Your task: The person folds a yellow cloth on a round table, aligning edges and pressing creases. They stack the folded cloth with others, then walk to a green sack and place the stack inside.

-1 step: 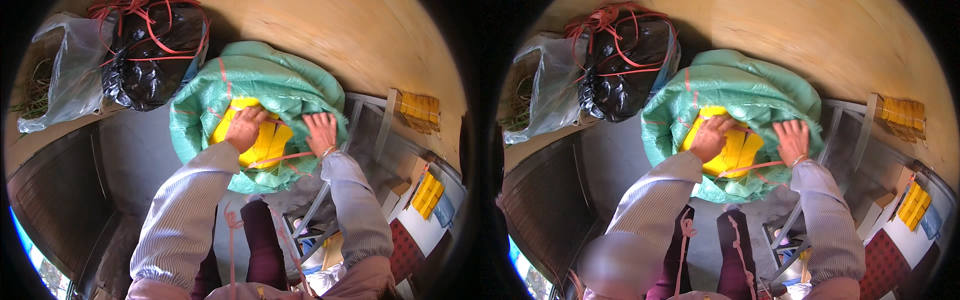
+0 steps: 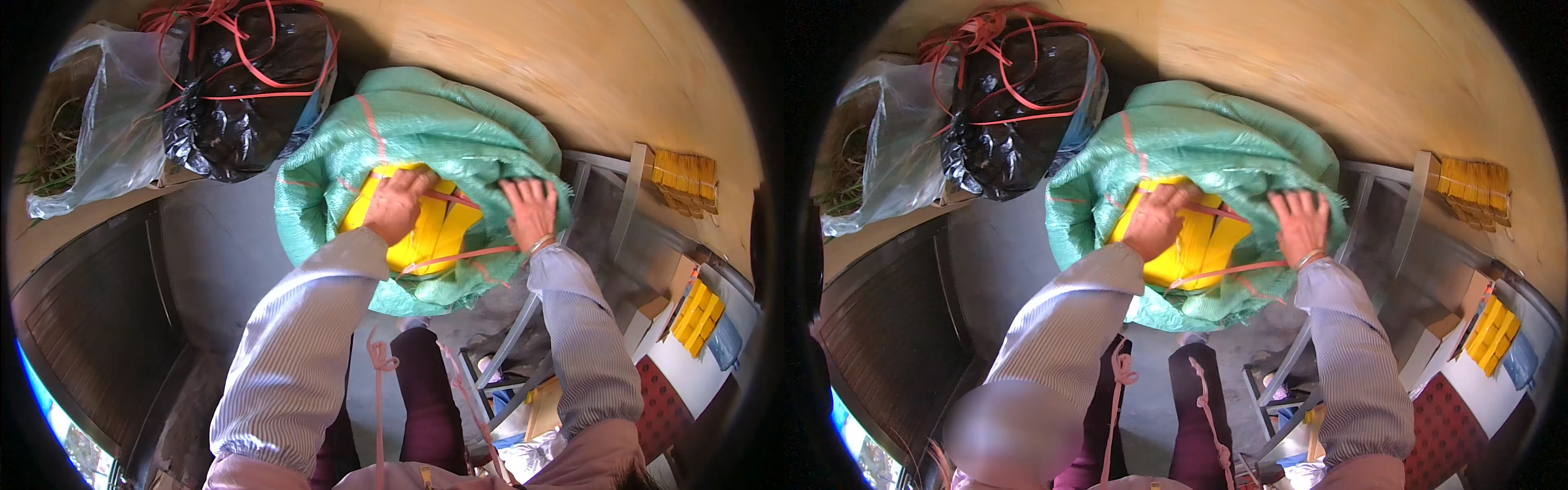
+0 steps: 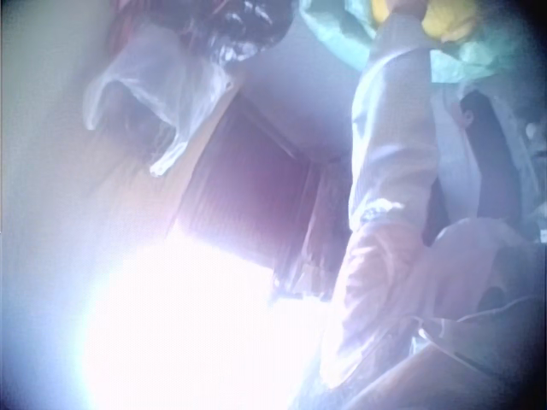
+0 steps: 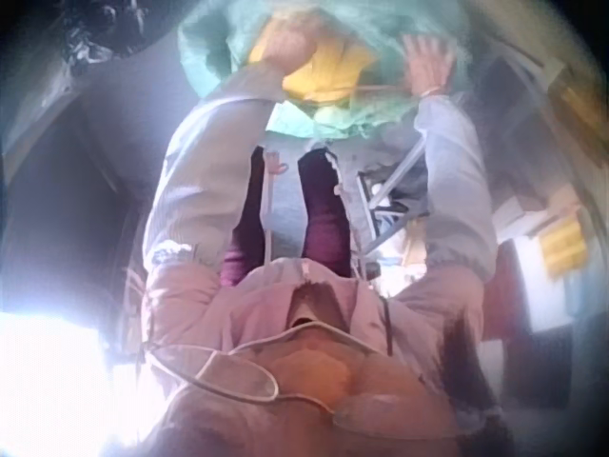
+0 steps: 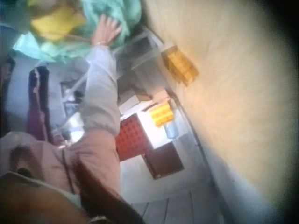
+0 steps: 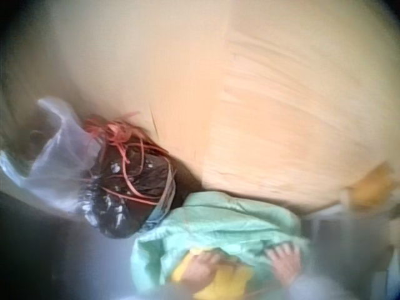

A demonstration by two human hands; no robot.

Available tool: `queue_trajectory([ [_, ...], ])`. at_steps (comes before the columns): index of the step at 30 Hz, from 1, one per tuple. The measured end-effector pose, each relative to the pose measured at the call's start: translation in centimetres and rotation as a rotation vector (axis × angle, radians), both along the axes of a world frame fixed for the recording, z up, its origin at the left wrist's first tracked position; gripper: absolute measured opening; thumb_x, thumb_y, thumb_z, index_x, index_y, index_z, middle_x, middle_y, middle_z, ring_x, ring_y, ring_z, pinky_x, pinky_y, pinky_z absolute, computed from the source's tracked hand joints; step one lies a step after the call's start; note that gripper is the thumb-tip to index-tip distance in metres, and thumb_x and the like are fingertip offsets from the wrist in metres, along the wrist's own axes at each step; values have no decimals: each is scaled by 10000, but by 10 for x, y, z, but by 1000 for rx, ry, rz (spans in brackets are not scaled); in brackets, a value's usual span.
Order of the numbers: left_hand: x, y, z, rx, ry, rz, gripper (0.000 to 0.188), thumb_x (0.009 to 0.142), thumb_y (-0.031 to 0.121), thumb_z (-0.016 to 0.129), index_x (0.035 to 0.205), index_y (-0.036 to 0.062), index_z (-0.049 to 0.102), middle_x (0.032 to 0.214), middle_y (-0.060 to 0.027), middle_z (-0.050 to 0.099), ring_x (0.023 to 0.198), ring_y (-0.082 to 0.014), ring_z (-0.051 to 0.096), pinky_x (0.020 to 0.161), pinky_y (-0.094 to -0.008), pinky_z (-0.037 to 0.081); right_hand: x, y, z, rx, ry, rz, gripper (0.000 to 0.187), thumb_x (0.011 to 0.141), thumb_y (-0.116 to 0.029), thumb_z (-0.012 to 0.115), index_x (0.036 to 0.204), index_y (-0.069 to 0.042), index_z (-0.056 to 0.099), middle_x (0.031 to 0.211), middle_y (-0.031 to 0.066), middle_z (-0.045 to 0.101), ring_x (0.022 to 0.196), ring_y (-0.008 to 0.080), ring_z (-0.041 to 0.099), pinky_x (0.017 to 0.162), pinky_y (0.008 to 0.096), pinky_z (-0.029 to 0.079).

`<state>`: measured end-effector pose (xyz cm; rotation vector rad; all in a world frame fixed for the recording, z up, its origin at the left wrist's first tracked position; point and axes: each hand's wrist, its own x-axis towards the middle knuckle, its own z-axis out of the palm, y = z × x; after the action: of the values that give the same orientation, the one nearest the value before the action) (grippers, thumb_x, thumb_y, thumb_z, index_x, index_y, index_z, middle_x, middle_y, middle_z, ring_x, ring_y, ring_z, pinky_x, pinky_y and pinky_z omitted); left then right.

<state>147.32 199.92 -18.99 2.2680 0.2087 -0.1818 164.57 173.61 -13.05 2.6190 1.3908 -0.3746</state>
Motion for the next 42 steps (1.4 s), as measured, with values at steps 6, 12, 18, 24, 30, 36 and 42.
queue_trajectory([
  [6, 54, 32, 3, -147, -189, 196, 754, 856, 117, 797, 1554, 116, 512, 1469, -259, 599, 1330, -472, 587, 1156, -477, 488, 54, -48, 15, -71, 7, -305, 899, 750, -26, 841, 1564, -188, 496, 1480, 52, 582, 1410, 279, 496, 1141, 462, 419],
  [12, 99, 27, 17, -508, -141, 261, 869, 900, 197, 843, 1647, 143, 403, 1593, -220, 536, 1498, -363, 500, 1251, -390, 388, -22, -12, 34, 408, 263, -13, 501, 835, -110, 775, 1326, -134, 680, 1325, 77, 678, 1302, 307, 583, 1122, 464, 436],
  [18, 107, 32, 32, -792, -138, 315, 844, 968, 87, 792, 1688, 219, 372, 1606, -204, 500, 1522, -296, 448, 1234, -424, 412, -45, -32, 24, -220, 111, -199, 514, 870, -306, 817, 1345, -148, 700, 1522, 65, 572, 1573, 259, 344, 1299, 619, 146],
  [24, 40, 19, 20, -748, -18, 383, 611, 983, 43, 708, 1561, 63, 513, 1413, -177, 668, 1279, -249, 669, 1081, -366, 536, -74, -50, 33, 219, 63, -296, 456, 798, -220, 824, 1239, -135, 745, 1373, 56, 667, 1468, 299, 442, 1224, 663, 251],
  [30, -137, -27, 71, -575, 389, 358, 179, 988, 171, 689, 1091, 28, 723, 853, -60, 709, 736, -133, 621, 636, -332, 497, -211, -38, 101, 583, 541, -642, 322, 845, -203, 794, 1154, -131, 740, 1070, 117, 735, 1125, 355, 654, 988, 537, 489],
  [36, -258, -44, 173, -644, 734, -203, 286, 1053, 121, 612, 1302, 5, 691, 1048, -107, 788, 901, -185, 772, 773, -297, 602, -388, -89, 162, 483, 717, -1076, 341, 900, -268, 746, 1218, -146, 737, 1069, 118, 761, 1076, 370, 706, 930, 525, 551],
  [42, -279, 1, 223, -624, 786, -372, 278, 1015, 148, 669, 1255, 16, 717, 1052, -132, 797, 897, -209, 789, 782, -306, 610, -550, -117, 209, 475, 750, -1499, 328, 936, -312, 717, 1224, -161, 756, 1113, 116, 792, 1092, 331, 741, 953, 470, 582],
])
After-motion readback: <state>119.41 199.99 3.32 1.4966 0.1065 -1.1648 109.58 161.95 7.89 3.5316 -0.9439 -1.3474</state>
